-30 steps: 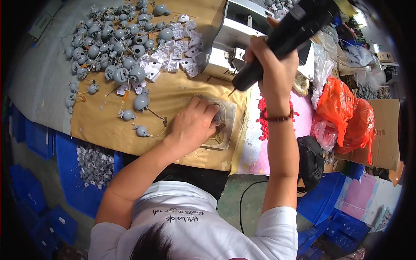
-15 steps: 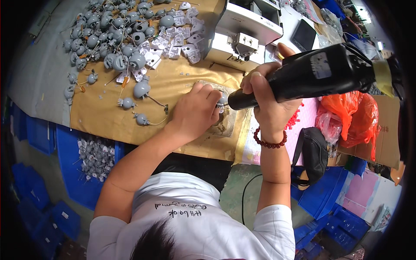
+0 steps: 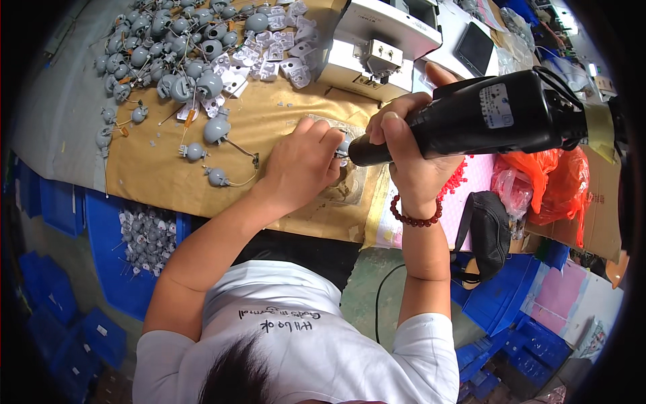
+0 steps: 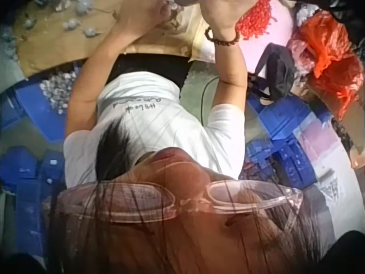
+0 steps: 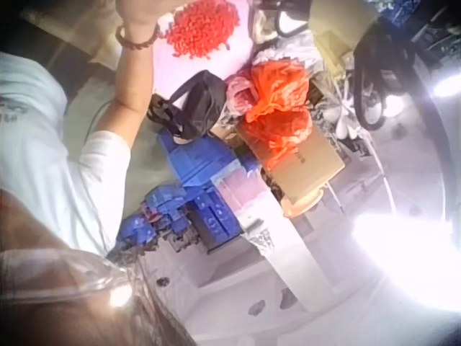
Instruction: Assembling small grey components by inserting red pieces and using an electric screwdriver.
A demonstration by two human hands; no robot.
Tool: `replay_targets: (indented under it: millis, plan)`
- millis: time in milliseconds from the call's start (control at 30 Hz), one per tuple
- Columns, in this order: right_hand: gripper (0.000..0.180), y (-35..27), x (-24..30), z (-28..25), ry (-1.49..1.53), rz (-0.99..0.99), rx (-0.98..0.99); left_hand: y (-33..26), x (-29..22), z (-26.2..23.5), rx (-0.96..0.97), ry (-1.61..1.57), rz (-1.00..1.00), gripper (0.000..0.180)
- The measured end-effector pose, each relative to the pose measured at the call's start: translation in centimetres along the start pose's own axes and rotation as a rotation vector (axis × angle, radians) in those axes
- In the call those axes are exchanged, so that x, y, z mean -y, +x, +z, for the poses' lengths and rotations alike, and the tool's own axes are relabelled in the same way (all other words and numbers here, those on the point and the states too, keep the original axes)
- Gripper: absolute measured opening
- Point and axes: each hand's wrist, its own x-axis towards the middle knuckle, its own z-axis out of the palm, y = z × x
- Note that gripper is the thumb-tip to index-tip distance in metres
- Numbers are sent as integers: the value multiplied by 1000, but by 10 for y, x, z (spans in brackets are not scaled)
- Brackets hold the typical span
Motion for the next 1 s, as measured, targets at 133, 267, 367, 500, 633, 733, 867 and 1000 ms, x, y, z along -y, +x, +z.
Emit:
replay_targets:
  millis: [133, 267, 367, 500, 633, 733, 867, 1000]
  plan:
    - [58, -8, -6, -4, -103, -83, 127, 3, 0, -7, 73, -33, -18, 30]
    - [53, -18, -8, -8, -84, -107, 265, 3, 1, -10, 90, -56, -20, 29]
    - [50, -25, -11, -10, -104, -111, 209, 3, 0, -8, 102, -56, -37, 29]
    - [48, -25, -13, -8, -54, -110, 223, 3, -2, -8, 98, -49, -53, 28]
    - [45, -25, -14, -9, -73, -132, 253, 4, -3, -9, 87, -72, -42, 28]
    - [42, -25, -16, -7, -161, -173, 280, 4, -2, -8, 79, -70, -38, 28]
    - [39, -22, -13, -11, -354, -188, 272, 4, -4, -9, 84, -82, -37, 30]
    - [36, -16, -14, -17, -89, 7, 174, 4, -6, -10, 119, -59, -67, 32]
